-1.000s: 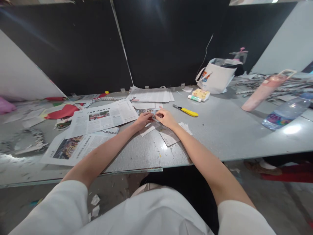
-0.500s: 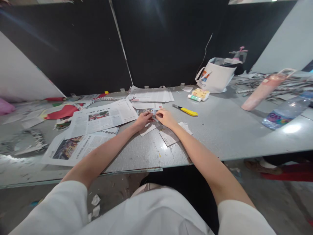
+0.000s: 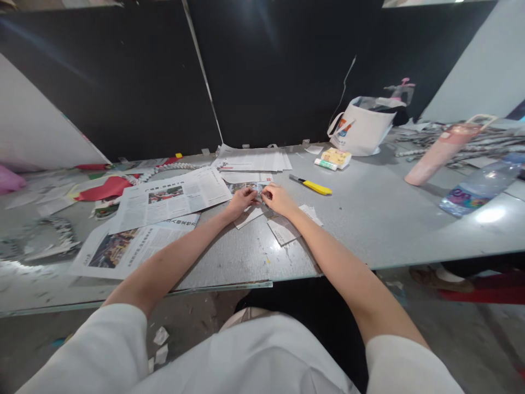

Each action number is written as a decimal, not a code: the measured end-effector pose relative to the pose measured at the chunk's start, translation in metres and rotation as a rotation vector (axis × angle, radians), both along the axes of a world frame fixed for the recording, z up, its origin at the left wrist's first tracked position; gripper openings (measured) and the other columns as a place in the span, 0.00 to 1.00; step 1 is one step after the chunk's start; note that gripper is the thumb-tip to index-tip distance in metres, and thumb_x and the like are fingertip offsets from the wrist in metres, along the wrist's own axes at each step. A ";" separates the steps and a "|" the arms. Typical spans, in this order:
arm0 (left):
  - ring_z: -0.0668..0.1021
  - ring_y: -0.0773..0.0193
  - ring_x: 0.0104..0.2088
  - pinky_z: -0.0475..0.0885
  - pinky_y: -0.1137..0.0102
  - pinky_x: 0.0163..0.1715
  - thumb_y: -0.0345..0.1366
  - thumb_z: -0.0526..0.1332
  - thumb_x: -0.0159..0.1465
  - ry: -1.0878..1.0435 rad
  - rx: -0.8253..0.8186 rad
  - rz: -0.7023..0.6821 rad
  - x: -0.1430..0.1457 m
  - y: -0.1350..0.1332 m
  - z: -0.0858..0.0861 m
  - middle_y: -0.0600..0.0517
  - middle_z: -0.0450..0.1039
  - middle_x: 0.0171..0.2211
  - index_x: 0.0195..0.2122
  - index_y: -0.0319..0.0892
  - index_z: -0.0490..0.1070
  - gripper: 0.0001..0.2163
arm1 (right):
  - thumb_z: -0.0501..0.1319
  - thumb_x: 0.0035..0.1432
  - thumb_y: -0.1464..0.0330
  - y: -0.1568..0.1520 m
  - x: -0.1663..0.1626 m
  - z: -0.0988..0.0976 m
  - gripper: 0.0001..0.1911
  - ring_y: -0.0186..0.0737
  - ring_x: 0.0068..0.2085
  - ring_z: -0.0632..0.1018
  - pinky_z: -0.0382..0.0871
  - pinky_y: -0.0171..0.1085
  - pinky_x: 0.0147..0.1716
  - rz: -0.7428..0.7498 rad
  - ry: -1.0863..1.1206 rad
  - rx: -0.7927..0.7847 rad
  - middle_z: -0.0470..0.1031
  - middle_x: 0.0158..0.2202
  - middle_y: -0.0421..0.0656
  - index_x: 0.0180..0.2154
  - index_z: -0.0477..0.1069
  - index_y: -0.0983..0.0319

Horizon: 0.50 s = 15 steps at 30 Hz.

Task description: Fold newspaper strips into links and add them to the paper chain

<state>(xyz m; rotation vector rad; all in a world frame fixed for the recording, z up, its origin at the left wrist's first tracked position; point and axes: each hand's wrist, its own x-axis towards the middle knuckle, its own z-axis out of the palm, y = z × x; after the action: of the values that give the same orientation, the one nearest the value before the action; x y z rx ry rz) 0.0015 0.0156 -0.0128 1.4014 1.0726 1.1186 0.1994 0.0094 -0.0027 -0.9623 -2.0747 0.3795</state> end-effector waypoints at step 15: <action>0.82 0.65 0.29 0.75 0.70 0.36 0.38 0.72 0.64 0.012 0.037 0.015 0.001 -0.001 0.000 0.54 0.77 0.30 0.32 0.40 0.73 0.10 | 0.59 0.70 0.65 0.001 -0.002 -0.006 0.11 0.44 0.35 0.73 0.66 0.42 0.38 -0.034 -0.081 0.019 0.74 0.38 0.47 0.33 0.70 0.59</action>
<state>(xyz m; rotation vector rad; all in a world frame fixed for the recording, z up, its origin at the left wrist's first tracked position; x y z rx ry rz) 0.0025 0.0148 -0.0127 1.4333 1.0777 1.1471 0.1969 0.0108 -0.0085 -1.0153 -2.1278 0.3066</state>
